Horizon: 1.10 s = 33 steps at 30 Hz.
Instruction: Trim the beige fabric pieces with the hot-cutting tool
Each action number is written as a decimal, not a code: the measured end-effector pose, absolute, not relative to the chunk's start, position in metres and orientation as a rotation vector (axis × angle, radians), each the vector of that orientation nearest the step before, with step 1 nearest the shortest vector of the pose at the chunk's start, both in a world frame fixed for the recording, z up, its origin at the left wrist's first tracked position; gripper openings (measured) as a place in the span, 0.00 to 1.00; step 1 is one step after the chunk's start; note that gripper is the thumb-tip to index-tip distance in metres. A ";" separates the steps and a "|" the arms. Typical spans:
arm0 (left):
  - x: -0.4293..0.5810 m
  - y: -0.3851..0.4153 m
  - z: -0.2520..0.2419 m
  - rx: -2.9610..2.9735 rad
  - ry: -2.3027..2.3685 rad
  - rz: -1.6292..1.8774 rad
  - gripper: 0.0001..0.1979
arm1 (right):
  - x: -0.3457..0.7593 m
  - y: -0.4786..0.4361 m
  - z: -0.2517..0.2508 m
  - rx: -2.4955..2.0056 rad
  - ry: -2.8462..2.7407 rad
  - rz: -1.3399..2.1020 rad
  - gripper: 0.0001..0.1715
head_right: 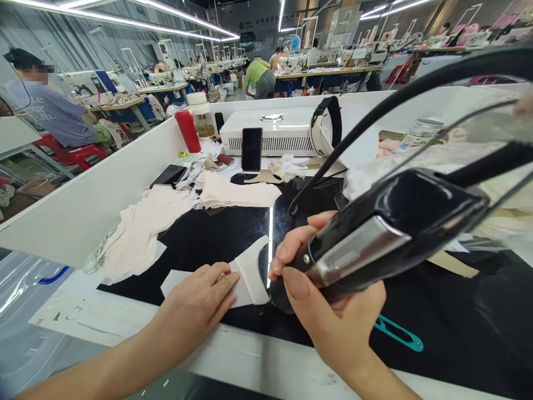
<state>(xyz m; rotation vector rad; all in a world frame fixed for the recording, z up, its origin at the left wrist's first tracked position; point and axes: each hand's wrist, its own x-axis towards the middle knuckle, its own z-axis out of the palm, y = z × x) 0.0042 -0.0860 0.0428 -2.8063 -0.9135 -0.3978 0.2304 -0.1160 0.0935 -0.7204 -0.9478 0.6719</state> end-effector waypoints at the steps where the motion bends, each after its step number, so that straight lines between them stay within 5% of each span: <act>1: 0.004 -0.087 0.044 -2.795 -0.912 -0.403 0.01 | 0.230 -0.116 0.093 -0.720 -0.947 0.669 0.24; 13: 0.004 -0.089 0.043 -2.732 -0.912 -0.299 0.06 | 0.231 -0.113 0.081 -0.759 -0.968 0.617 0.25; 23: 0.033 -0.091 0.038 -3.008 -0.236 -0.651 0.17 | 0.231 -0.113 0.081 -0.757 -0.973 0.623 0.24; 33: 0.026 -0.078 0.025 -2.964 -0.282 -0.707 0.11 | 0.233 -0.115 0.080 -0.744 -0.969 0.645 0.23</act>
